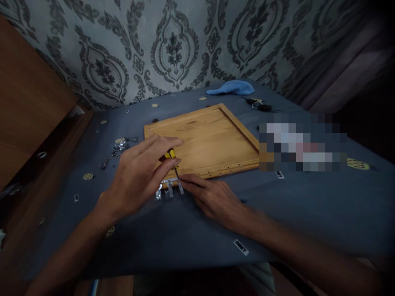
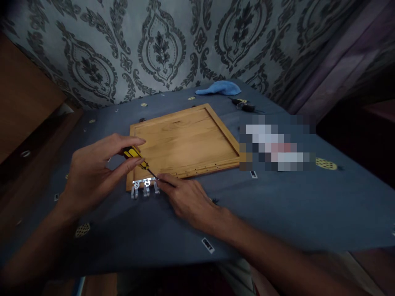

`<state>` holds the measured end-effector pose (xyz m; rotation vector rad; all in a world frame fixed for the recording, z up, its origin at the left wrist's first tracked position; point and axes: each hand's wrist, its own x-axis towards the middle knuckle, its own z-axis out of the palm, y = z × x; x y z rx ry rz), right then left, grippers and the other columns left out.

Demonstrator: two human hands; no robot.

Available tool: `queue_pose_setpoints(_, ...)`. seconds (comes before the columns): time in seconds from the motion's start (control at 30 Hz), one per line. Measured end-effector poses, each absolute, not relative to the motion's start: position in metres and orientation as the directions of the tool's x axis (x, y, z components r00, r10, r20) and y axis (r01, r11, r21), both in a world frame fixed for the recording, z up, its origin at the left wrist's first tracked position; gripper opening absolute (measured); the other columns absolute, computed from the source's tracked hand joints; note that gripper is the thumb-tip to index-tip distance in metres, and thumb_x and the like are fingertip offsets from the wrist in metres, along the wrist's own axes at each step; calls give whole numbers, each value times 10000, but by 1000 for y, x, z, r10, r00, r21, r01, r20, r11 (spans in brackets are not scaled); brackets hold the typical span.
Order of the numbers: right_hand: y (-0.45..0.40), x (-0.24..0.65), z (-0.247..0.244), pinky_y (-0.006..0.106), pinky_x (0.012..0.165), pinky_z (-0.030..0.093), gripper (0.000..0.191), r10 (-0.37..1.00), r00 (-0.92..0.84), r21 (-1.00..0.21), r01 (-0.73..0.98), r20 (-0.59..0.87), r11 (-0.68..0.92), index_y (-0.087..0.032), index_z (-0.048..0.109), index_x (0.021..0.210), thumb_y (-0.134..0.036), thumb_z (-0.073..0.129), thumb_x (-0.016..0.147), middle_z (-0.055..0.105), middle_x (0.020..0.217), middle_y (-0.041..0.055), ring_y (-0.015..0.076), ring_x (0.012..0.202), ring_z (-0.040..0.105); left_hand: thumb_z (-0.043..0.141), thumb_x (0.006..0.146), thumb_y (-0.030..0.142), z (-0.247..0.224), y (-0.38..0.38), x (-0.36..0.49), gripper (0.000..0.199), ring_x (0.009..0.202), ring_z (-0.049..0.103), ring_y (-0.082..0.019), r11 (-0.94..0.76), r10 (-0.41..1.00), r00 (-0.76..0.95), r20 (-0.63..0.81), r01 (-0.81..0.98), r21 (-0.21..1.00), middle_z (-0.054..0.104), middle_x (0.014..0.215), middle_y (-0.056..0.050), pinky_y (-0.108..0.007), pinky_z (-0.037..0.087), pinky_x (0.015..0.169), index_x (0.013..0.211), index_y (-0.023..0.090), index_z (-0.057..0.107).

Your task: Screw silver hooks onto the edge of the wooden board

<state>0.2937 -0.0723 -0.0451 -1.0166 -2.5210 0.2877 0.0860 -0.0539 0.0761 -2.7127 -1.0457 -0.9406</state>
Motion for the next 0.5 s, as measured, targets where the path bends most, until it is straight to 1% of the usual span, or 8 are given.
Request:
queue_pose_setpoints(0.1,-72,293,-45,334,764,637,621,702,-650,-327,622,290,711,-216,661,1384,23,533,825,673,1433,95,243,1010,763,636,974,97,79,-54,83,263,1048,738,-163,-770,601,594,535,611,186,774,1143,-61,-241,569,973,1232,137,664)
queue_pose_setpoints(0.2,-72,293,-43,329,738,631,617,705,-651,-319,630,280,708,-220,672,1364,27,554,811,679,1427,90,245,995,765,612,985,100,82,-54,80,276,1103,729,-170,-780,604,617,505,589,213,770,1173,-57,-260,562,1018,1253,151,657)
queue_pose_setpoints(0.27,-72,294,-43,333,725,631,614,702,-657,-330,621,275,711,-210,673,1361,32,555,809,680,1423,97,247,983,765,615,985,106,85,-55,78,267,1080,729,-165,-772,610,598,520,597,218,770,1164,-57,-256,565,1001,1244,150,663)
queue_pose_setpoints(0.4,-72,294,-45,356,750,635,630,699,-657,-358,604,280,712,-204,652,1395,30,543,820,674,1425,112,249,983,758,628,988,156,89,-59,78,232,986,733,-164,-727,646,521,558,643,241,766,1136,-40,-266,588,909,1213,183,679)
queue_pose_setpoints(0.5,-72,294,-46,384,757,642,619,702,-657,-357,608,276,709,-194,645,1406,20,541,834,674,1425,118,267,978,762,634,987,158,89,-60,79,235,993,735,-170,-746,634,546,548,618,248,768,1122,-46,-270,594,905,1218,184,676)
